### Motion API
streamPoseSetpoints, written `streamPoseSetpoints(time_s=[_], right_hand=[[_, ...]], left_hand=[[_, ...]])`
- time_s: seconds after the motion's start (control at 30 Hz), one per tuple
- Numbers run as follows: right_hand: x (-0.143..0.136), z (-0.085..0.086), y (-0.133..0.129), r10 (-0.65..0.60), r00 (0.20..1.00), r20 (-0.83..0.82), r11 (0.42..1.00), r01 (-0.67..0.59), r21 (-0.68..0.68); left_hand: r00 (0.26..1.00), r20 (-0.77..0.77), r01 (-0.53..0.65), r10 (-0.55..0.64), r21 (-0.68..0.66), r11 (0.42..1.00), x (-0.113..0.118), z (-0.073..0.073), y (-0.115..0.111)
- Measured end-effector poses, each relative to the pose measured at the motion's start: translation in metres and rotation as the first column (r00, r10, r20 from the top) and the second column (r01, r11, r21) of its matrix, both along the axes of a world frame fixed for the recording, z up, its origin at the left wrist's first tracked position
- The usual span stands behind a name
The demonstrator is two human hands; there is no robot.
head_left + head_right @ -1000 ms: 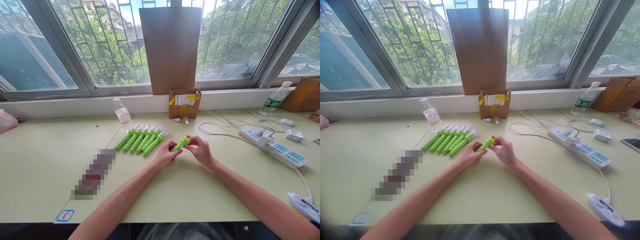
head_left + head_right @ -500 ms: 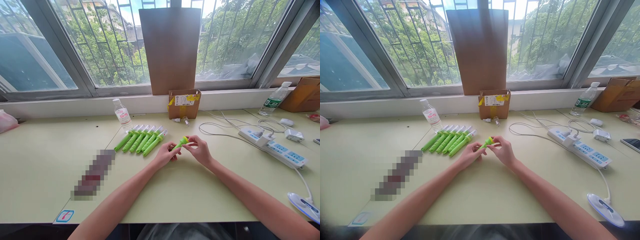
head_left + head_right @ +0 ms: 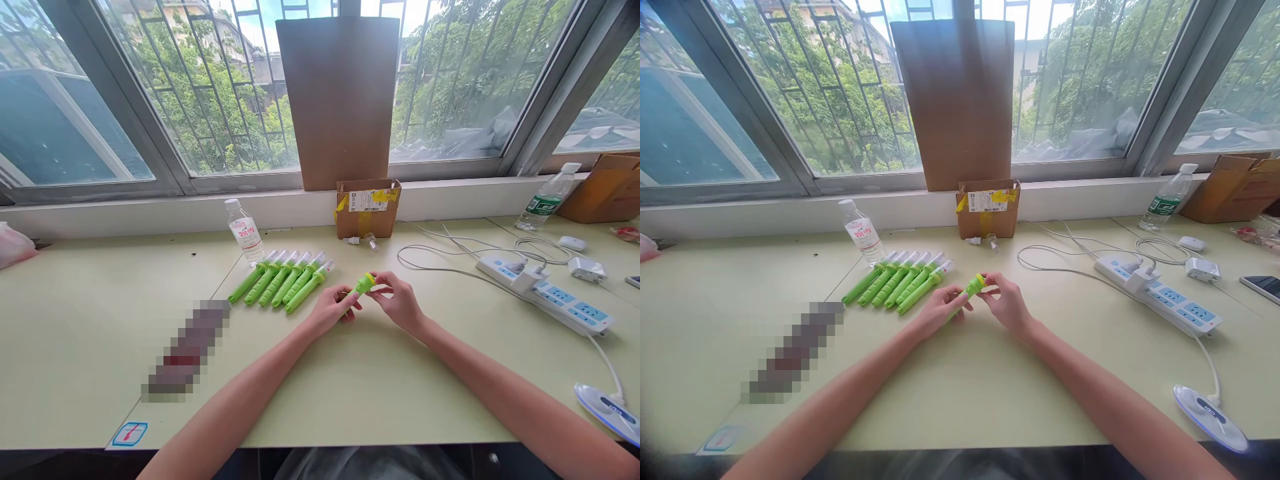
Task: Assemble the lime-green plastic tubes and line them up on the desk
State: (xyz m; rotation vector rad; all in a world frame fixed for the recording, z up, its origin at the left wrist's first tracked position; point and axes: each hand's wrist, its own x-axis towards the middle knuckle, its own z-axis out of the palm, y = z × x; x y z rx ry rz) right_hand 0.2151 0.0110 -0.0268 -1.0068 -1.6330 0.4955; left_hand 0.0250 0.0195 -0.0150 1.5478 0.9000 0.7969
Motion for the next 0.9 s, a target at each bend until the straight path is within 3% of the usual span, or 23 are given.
streamPoseSetpoints(time_s=[0.6, 0.9], right_hand=[[0.003, 0.001, 0.0, 0.0, 1.0, 0.026, 1.0, 0.0, -0.016], [0.003, -0.001, 0.003, 0.036, 0.998, 0.046, 0.999, -0.036, 0.01]], left_hand=[[0.999, -0.039, 0.039, -0.038, 0.016, 0.999, -0.001, 0.01, -0.003], [0.997, -0.015, 0.069, -0.07, -0.057, 0.996, -0.003, 0.009, 0.001]])
